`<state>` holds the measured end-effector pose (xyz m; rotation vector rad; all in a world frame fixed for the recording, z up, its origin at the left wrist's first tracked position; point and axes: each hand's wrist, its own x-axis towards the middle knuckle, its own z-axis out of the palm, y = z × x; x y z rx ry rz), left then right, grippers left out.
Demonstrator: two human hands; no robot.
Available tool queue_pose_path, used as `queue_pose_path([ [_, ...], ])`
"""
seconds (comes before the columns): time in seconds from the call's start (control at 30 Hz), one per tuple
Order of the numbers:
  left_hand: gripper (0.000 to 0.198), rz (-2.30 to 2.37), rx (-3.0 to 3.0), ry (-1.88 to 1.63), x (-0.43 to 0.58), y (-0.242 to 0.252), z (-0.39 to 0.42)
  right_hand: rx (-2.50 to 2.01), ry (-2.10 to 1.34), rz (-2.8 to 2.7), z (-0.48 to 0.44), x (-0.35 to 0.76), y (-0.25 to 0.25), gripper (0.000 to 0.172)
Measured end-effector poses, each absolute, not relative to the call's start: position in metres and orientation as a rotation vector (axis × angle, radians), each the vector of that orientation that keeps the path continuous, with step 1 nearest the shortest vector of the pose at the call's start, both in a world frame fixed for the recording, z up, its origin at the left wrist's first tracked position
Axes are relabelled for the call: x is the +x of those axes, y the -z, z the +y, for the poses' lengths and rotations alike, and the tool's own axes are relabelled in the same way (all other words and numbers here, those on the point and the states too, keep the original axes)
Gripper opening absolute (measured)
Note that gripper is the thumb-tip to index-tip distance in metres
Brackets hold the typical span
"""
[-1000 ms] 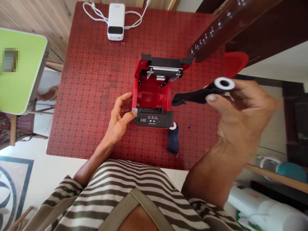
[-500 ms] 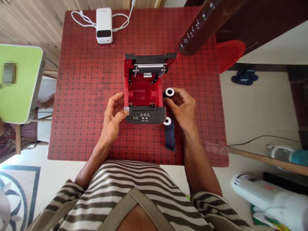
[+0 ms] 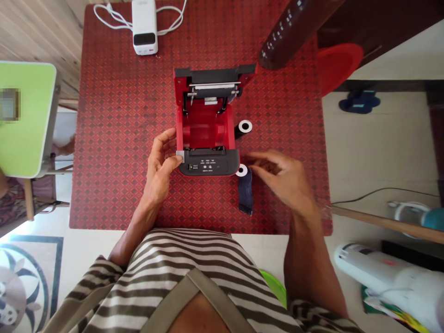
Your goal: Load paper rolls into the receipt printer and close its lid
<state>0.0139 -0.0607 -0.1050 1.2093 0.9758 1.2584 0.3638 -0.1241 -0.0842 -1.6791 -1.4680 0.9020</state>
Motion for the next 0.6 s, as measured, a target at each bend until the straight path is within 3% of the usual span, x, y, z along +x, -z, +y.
queue_pose_path([
  [0.17, 0.071, 0.958, 1.215, -1.281, 0.015, 0.106, -0.059, -1.607, -1.130, -1.524, -0.143, 0.353, 0.072, 0.054],
  [0.43, 0.073, 0.960, 1.265, -1.239, 0.012, 0.110, -0.058, -1.664, -1.017, -1.530, -0.132, 0.339, 0.079, 0.038],
  [0.6, 0.070, 0.924, 1.303, -1.231, 0.013, 0.112, -0.059, -1.658, -0.892, -1.492, -0.141, 0.364, 0.027, 0.041],
])
